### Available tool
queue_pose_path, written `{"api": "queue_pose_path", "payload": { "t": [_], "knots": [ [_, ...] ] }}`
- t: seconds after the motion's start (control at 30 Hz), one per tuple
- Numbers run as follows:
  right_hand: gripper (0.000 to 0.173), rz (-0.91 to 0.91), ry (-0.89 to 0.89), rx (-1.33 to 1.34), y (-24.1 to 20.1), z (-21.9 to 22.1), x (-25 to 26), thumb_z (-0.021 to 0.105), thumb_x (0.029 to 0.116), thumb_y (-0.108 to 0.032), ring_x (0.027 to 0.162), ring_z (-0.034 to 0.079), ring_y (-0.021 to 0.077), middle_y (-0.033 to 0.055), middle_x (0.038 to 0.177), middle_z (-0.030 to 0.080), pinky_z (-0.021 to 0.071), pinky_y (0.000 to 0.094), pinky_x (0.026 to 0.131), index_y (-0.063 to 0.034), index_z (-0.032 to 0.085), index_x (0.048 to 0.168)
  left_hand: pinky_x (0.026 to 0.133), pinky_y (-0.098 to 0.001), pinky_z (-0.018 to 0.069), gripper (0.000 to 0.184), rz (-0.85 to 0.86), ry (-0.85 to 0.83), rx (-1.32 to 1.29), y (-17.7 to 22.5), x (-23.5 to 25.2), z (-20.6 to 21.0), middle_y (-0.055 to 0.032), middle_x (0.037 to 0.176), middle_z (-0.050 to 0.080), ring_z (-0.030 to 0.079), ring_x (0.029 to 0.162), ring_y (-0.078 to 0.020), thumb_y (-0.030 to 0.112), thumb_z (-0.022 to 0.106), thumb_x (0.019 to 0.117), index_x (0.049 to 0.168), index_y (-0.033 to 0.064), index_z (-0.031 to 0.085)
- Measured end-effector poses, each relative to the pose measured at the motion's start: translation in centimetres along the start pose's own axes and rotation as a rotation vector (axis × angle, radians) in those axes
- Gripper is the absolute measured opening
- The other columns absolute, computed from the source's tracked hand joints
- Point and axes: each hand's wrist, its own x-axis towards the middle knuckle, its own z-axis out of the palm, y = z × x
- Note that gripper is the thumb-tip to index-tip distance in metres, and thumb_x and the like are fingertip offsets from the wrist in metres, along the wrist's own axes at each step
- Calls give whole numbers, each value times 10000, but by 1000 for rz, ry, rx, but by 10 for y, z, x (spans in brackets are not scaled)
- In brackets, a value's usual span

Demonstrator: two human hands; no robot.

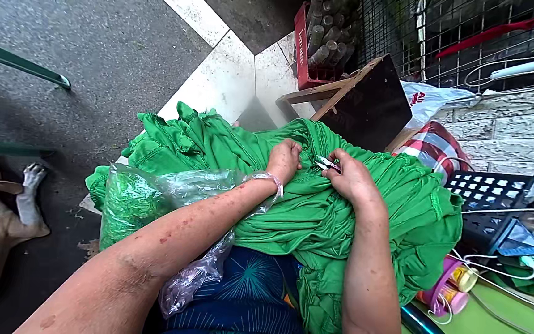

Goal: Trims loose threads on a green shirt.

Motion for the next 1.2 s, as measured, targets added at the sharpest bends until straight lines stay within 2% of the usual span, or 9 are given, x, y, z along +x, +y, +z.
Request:
{"api": "queue_pose_path", "payload": {
  "t": [0.1, 0.2, 0.33, 0.5, 0.67, 0.87, 1.0, 1.07, 1.2],
  "knots": [
    [243, -10, -6, 1, 0, -1, 0, 693, 968, -79, 818, 655, 438, 235, 886, 670, 495, 633, 698, -23, 631, 1196, 693, -298, 521, 257, 50, 47, -39, -5, -3, -1, -90, 856, 621, 601, 693, -129, 154, 410, 1115, 1144, -41, 575],
    [259, 31, -15, 61, 2, -3, 0, 665, 1001, -119, 836, 659, 417, 225, 908, 674, 502, 619, 729, -11, 605, 1229, 798, -381, 541, 284, 30, -197, 118, -4, -11, -8, -154, 933, 662, 642, 799, -204, 121, 426, 1102, 1184, -81, 608],
    [343, 99, 25, 146, 5, 3, 5, 671, 1012, -246, 833, 673, 367, 193, 912, 705, 510, 588, 746, 2, 576, 1230, 756, -362, 477, 273, -60, -376, 250, 2, -17, -12, -91, 878, 615, 567, 769, -164, 182, 461, 1102, 1107, -26, 637],
    [648, 251, -99, -180, -30, -1, 21, 696, 933, -561, 1134, 645, 445, 261, 1121, 688, 480, 638, 914, 18, 631, 1217, 657, -303, 447, 253, -83, -341, 244, 15, -41, -7, -48, 777, 596, 523, 662, -115, 191, 494, 1093, 1043, -3, 649],
    [282, 159, 6, -144, -18, 6, 7, 720, 936, -162, 973, 673, 478, 278, 972, 682, 498, 659, 756, 27, 618, 1120, 656, -268, 457, 227, -82, -346, 192, 12, -45, -5, -27, 757, 603, 533, 646, -80, 192, 526, 1081, 1035, 11, 654],
    [194, 141, 99, 92, 7, 3, -10, 701, 947, -92, 767, 602, 351, 194, 825, 602, 468, 556, 691, 25, 581, 1046, 667, -254, 468, 224, -40, -362, 219, 16, -56, -4, -33, 767, 610, 548, 654, -72, 183, 522, 1081, 1035, 3, 649],
    [190, 151, 129, 266, 11, 2, -14, 651, 1016, -110, 687, 658, 186, 107, 802, 677, 529, 398, 688, 0, 525, 1105, 697, -278, 491, 240, -42, -331, 222, 13, -54, -6, -55, 810, 637, 583, 690, -94, 202, 515, 1086, 1076, 2, 648],
    [191, 153, 124, 261, 12, 2, -14, 647, 1016, -97, 729, 687, 230, 130, 832, 699, 541, 448, 723, 8, 535, 1130, 694, -281, 503, 230, -31, -268, 180, 9, -53, -5, -63, 816, 632, 589, 689, -103, 199, 509, 1089, 1086, 2, 629],
    [200, 160, 158, 276, 11, 3, -12, 639, 1015, -79, 728, 689, 241, 140, 837, 699, 545, 458, 720, 23, 534, 1151, 653, -302, 516, 188, 340, 6, 118, -13, -54, 0, -100, 825, 604, 584, 663, -142, 140, 512, 1077, 1065, -15, 617]
  ]
}}
